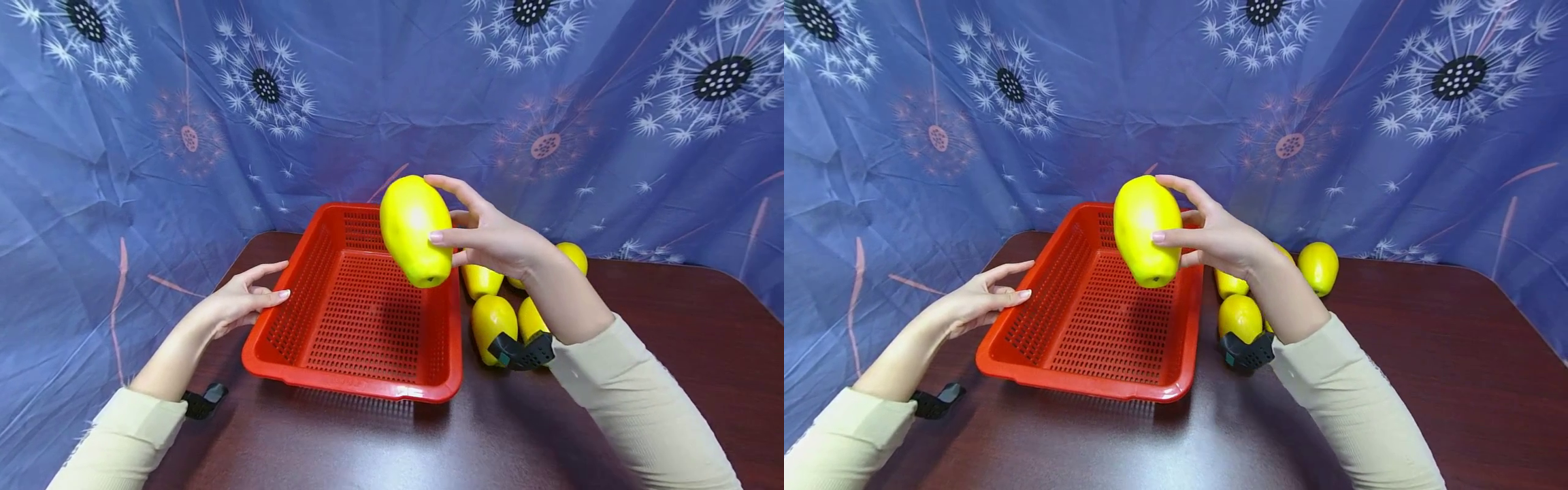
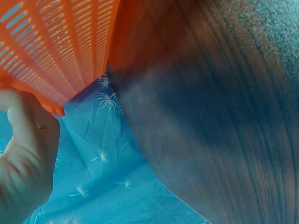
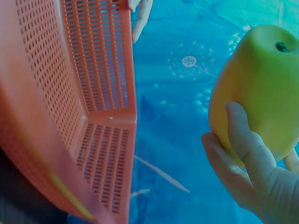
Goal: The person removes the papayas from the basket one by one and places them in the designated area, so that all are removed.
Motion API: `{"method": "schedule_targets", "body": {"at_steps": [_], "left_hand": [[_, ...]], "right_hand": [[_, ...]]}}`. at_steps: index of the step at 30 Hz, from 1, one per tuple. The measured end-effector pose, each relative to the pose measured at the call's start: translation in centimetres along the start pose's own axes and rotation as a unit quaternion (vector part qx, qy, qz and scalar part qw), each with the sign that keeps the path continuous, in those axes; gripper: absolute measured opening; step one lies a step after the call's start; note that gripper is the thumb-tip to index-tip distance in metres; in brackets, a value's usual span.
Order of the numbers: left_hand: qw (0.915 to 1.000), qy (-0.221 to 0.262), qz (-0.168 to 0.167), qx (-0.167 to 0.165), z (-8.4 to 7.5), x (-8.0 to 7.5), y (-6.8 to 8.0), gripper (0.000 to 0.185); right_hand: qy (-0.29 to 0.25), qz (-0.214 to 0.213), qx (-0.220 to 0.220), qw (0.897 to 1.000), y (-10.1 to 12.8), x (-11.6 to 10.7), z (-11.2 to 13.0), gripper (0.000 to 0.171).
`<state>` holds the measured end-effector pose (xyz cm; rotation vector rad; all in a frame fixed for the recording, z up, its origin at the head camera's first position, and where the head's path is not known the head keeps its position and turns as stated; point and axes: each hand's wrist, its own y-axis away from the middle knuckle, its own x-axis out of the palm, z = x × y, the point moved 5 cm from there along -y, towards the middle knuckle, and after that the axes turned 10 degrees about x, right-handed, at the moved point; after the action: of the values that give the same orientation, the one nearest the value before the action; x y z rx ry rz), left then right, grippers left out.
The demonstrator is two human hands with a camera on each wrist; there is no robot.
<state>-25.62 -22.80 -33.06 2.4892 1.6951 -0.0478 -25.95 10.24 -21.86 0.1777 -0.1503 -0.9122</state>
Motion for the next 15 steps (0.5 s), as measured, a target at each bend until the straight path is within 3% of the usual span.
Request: {"method": "schedule_targets", "body": {"at_steps": [15], "left_hand": [[0.9999,0.011,0.001,-0.008,0.0,-0.1,0.0,0.075]], "right_hand": [[0.042,-0.041,-0.015,0.998,5.2,-3.6,-1.7,0.074]]}}
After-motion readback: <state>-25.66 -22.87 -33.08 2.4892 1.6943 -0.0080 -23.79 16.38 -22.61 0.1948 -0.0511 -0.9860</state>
